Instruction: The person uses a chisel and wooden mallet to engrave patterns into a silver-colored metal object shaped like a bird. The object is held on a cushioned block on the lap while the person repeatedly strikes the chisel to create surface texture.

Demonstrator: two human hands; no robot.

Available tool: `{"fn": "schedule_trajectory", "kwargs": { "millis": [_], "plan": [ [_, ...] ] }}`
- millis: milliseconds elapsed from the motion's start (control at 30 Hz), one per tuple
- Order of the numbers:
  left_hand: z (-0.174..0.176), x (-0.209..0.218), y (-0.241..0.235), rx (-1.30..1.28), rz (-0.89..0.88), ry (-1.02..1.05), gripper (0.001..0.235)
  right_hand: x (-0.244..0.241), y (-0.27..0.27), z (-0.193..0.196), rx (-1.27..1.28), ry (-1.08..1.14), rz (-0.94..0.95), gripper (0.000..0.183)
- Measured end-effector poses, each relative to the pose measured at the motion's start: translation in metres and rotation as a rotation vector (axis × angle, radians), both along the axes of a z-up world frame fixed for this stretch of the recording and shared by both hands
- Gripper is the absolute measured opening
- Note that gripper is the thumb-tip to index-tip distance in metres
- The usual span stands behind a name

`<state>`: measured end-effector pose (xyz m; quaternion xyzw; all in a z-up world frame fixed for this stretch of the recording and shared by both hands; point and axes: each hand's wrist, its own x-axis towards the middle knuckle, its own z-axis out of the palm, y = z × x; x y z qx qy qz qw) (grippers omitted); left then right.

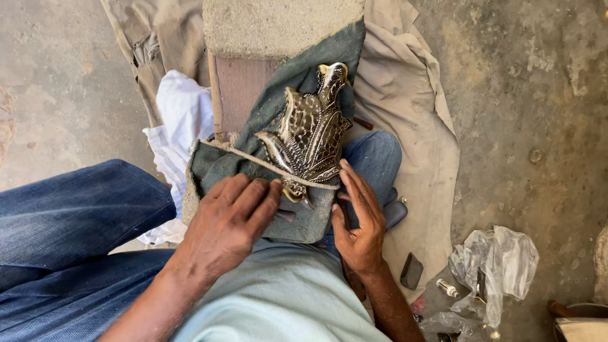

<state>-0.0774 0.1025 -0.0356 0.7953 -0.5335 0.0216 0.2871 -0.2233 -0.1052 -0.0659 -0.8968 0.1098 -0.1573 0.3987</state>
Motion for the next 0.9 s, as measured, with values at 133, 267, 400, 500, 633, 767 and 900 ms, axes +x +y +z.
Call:
{"fn": "schedule_trajectory", "kwargs": {
  "millis": [133, 267, 400, 500, 633, 767, 900],
  "plan": [
    [0.029, 0.012, -0.001, 0.079, 0.082, 0.309, 0.051, -0.02, -0.002, -0.014, 0.058, 0.131, -0.145, 0.079],
    [0.065, 0.027, -0.005, 0.072, 0.041, 0.542, 0.048, -0.048, -0.001, -0.029, -0.013, 0.336, -0.001, 0.102],
    [0.069, 0.048, -0.045, -0.128, -0.187, 0.675, 0.038, -0.063, -0.023, -0.032, 0.562, 0.409, -0.143, 0.095],
    [0.054, 0.057, -0.078, -0.161, -0.245, 0.523, 0.027, -0.076, -0.051, -0.017, 1.063, 0.027, -0.379, 0.092],
    [0.042, 0.064, -0.099, -0.128, -0.268, 0.787, 0.028, -0.079, -0.077, 0.0, 1.473, -0.165, -0.284, 0.088],
    [0.042, 0.07, -0.108, -0.036, -0.249, 0.768, 0.032, -0.074, -0.087, 0.005, 1.237, 0.118, -0.387, 0.079],
    [0.041, 0.069, -0.113, 0.064, -0.231, 0.787, 0.036, -0.07, -0.101, 0.016, 1.045, -0.01, -0.366, 0.069]
  ]
}}
